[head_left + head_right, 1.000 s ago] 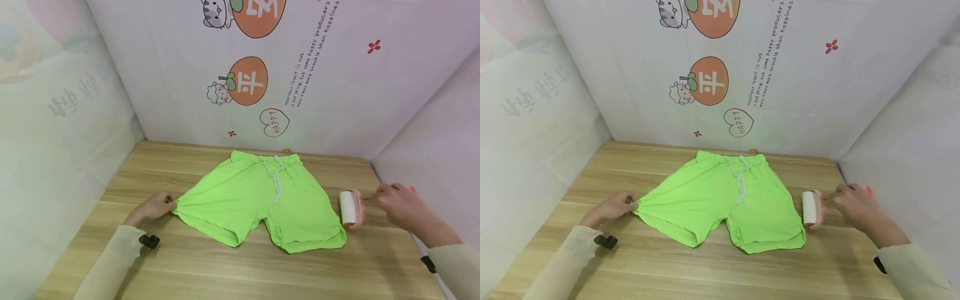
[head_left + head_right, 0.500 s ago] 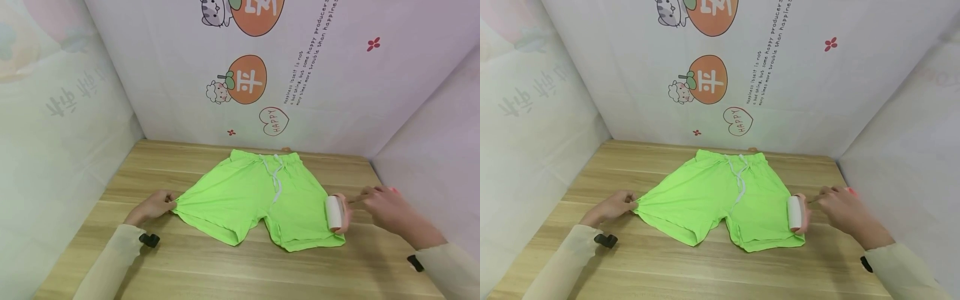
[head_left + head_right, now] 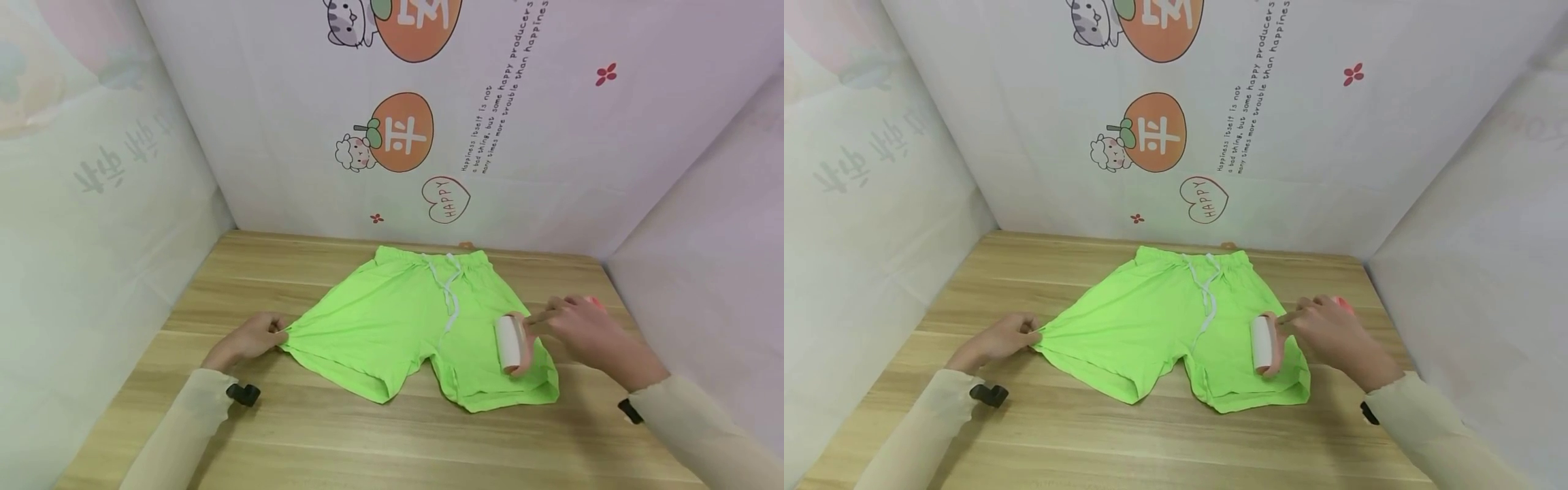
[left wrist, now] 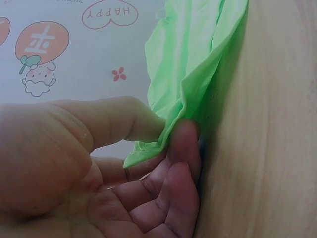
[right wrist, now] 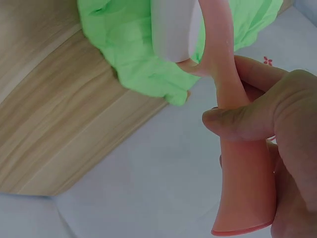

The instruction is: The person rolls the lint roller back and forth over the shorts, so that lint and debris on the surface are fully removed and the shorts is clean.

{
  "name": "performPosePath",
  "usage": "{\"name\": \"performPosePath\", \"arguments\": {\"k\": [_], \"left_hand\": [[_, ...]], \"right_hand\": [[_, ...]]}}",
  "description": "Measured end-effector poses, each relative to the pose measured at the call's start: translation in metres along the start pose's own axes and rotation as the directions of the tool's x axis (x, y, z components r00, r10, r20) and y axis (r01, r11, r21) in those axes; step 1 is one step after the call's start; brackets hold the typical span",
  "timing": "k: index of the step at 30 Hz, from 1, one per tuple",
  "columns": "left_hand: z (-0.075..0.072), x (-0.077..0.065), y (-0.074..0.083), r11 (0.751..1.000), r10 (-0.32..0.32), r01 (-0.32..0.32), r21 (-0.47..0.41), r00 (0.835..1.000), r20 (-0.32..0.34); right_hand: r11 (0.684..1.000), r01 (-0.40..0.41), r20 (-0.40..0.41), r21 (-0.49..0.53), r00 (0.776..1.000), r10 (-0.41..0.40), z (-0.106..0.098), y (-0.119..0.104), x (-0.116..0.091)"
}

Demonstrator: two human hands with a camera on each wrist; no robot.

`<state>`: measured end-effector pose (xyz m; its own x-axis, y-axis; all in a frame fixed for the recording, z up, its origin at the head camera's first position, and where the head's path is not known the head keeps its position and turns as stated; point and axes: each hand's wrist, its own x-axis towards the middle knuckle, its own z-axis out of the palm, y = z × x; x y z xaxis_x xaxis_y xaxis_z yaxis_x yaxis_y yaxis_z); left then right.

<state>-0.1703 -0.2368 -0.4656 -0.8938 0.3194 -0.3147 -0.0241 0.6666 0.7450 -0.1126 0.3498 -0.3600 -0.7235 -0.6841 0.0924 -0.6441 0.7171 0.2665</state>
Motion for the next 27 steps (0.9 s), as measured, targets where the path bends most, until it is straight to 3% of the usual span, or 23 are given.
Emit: {"name": "performPosePath", "arguments": {"k": [11, 19, 27], "left_hand": [[-0.002, -0.004, 0.002, 1.000, 0.018, -0.018, -0.007, 1.000, 0.009], [0.001, -0.004, 0.004, 1.000, 0.014, -0.014, 0.001, 1.000, 0.008], [0.001, -0.004, 0.004, 1.000, 0.006, -0.006, 0.002, 1.000, 0.006]], "right_hand": [[0.995, 0.009, -0.030, 0.098, 1.000, -0.006, 0.001, -0.006, 0.024], [0.991, -0.014, 0.003, 0.130, 1.000, 0.013, 0.001, -0.014, 0.039], [0.997, -0.005, 0.054, 0.083, 0.999, 0.001, -0.003, -0.024, 0.061]]}}
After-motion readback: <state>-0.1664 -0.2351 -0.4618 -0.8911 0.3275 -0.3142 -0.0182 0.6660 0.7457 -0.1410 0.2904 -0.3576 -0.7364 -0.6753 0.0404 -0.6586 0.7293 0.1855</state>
